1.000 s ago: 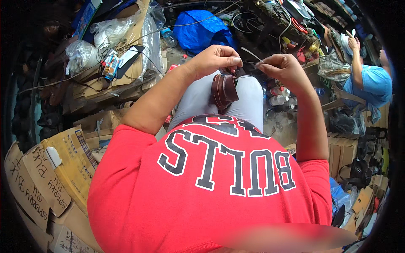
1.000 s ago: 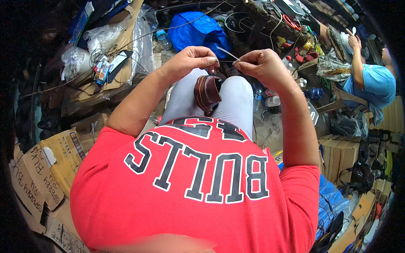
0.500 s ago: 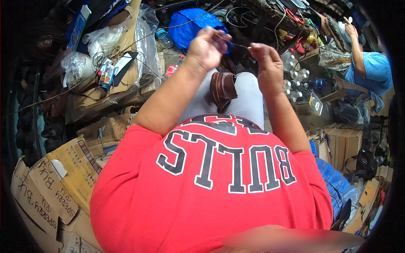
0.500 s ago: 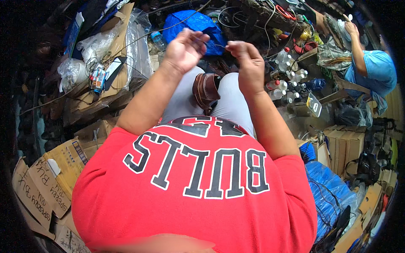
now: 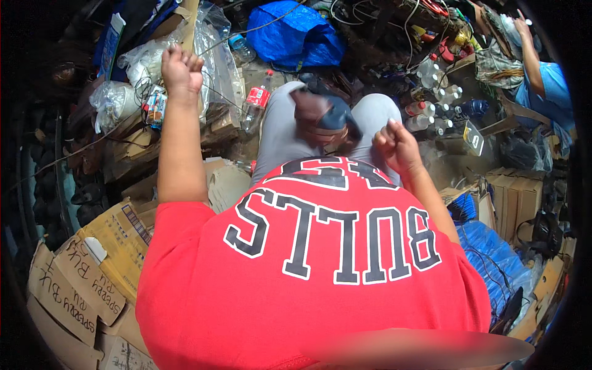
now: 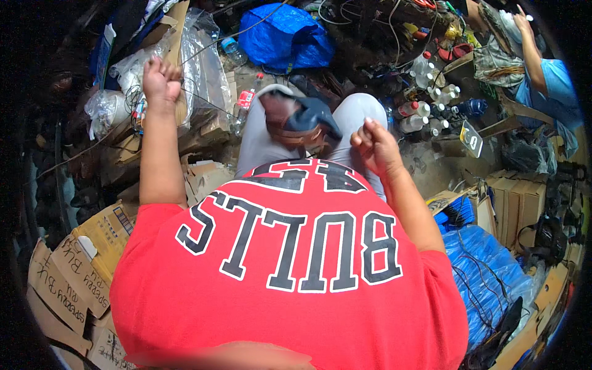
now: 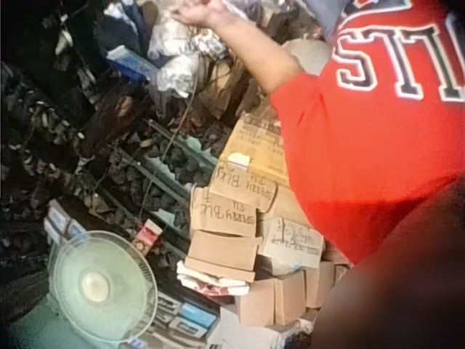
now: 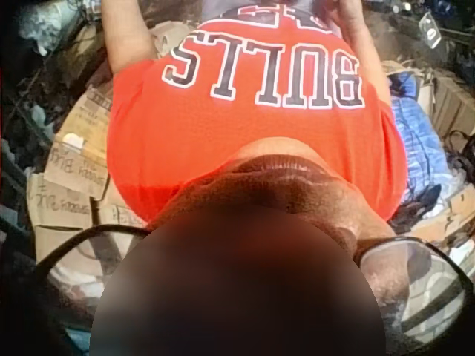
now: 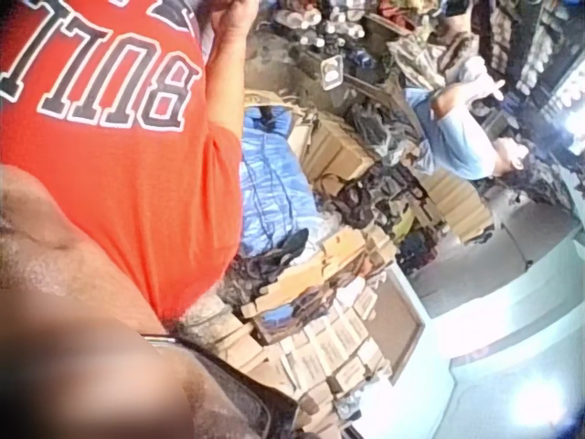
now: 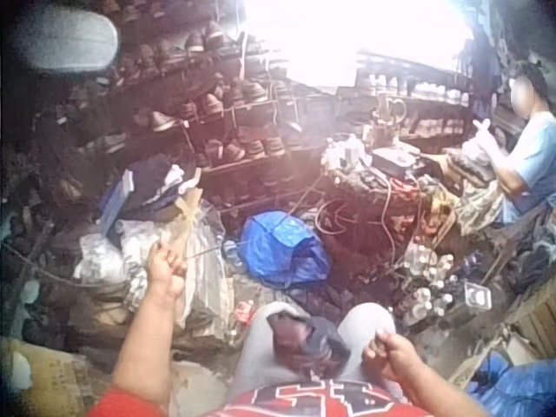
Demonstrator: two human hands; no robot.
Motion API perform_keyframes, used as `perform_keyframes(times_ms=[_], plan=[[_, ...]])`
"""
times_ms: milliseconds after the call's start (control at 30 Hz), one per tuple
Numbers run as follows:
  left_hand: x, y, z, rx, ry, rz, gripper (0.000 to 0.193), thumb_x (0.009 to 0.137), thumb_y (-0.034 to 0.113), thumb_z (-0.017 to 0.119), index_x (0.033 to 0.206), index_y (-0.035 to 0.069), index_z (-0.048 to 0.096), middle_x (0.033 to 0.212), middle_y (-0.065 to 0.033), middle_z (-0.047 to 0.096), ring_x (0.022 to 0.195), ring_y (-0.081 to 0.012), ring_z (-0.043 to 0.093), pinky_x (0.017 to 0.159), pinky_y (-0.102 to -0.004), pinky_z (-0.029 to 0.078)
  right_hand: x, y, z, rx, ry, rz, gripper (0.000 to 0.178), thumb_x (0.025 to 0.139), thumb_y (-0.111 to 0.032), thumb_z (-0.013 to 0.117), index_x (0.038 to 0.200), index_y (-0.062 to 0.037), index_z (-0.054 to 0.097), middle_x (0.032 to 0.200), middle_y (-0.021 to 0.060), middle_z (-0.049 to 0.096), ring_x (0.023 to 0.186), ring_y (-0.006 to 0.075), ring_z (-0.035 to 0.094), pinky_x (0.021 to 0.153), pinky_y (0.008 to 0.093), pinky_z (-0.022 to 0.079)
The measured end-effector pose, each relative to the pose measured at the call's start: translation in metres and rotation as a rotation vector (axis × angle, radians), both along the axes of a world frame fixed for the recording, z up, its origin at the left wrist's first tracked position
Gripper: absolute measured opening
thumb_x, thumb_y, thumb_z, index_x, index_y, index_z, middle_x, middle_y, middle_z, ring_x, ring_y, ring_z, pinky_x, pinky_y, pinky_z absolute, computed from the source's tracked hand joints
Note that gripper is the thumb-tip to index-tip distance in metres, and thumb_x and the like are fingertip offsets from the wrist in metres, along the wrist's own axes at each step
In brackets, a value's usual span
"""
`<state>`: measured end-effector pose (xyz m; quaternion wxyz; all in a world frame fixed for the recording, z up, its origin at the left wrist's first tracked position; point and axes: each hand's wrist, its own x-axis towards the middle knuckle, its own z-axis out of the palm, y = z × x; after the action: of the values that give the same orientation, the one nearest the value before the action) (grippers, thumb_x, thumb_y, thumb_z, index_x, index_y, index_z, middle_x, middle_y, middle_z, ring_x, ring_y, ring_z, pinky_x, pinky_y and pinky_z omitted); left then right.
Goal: The recorder is hand-stitching or lacing together leather components of a shoe upper in a workshop environment.
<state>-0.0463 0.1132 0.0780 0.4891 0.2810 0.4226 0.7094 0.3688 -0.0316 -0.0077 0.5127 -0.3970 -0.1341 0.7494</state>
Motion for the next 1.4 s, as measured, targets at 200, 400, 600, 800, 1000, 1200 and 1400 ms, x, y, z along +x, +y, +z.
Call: perform_keyframes(times_ms=[200,400,600,800,1000,1200,1400], plan=[[-0.019,-0.029,0.016,-0.024,-0.083,-0.111,0.013,0.092,0.018,0.053,0.081,0.011,0.056,0.072,-0.0062,0.059,0.064,-0.0207,0.056,0.061,-0.0332,0.047,0.007,-0.008,0.022,0.279,-0.097,0.265,0.027,0.095,-0.026,0.049,0.076,-0.0063,0.050,0.071,0.0070,0.057,0.078,0.0225,0.058,0.085,0.0337,0.043],[0.007,-0.076,0.105,0.439,0.450,-0.381,0.019,0.094,0.017,0.050,0.091,-0.001,0.057,0.089,-0.0127,0.060,0.091,-0.0245,0.061,0.081,-0.0349,0.047,-0.021,0.002,0.081,0.686,-0.297,0.631,0.024,0.090,-0.023,0.058,0.092,-0.0010,0.067,0.107,0.0081,0.060,0.099,0.0169,0.056,0.090,0.0301,0.041],[0.094,-0.091,0.102,0.584,0.519,-1.024,0.031,0.094,0.026,0.052,0.106,-0.002,0.057,0.097,-0.0148,0.061,0.092,-0.0239,0.058,0.083,-0.0356,0.045,-0.031,0.000,0.132,0.907,-0.396,0.732,0.020,0.084,-0.020,0.065,0.081,-0.0005,0.068,0.090,0.0096,0.060,0.085,0.0173,0.055,0.076,0.0298,0.043],[0.197,-0.091,0.014,0.174,0.342,-1.233,0.050,0.081,0.024,0.067,0.122,0.001,0.052,0.105,-0.0104,0.061,0.096,-0.0172,0.058,0.091,-0.0303,0.040,-0.022,0.005,0.152,1.026,-0.419,0.531,0.020,0.084,-0.018,0.064,0.084,0.0013,0.068,0.088,0.0102,0.062,0.081,0.0187,0.059,0.076,0.0315,0.047],[0.171,-0.083,0.002,-0.173,0.555,-1.272,0.019,0.087,0.016,0.062,0.098,0.001,0.060,0.078,-0.0053,0.063,0.077,-0.0124,0.057,0.072,-0.0266,0.045,0.058,0.042,0.102,0.677,-0.495,0.164,0.036,0.092,-0.030,0.053,0.112,-0.0003,0.061,0.100,0.0088,0.063,0.084,0.0158,0.061,0.080,0.0302,0.047],[0.110,-0.078,-0.011,-0.145,-0.072,-0.771,0.010,0.092,0.012,0.054,0.099,0.005,0.054,0.090,-0.0086,0.062,0.087,-0.0221,0.060,0.084,-0.0375,0.047,0.149,0.150,-0.009,0.158,-1.003,-0.050,0.029,0.085,-0.032,0.062,0.101,-0.0091,0.068,0.087,-0.0014,0.066,0.078,0.0091,0.057,0.071,0.0243,0.045],[0.041,-0.133,-0.074,-0.771,0.211,-0.384,0.029,0.088,0.019,0.059,0.113,0.005,0.051,0.110,-0.0110,0.058,0.095,-0.0248,0.061,0.082,-0.0355,0.047,0.151,0.250,-0.053,0.112,-1.895,0.124,0.035,0.078,-0.030,0.058,0.103,-0.0070,0.066,0.101,0.0168,0.065,0.099,0.0331,0.061,0.087,0.0396,0.047]])
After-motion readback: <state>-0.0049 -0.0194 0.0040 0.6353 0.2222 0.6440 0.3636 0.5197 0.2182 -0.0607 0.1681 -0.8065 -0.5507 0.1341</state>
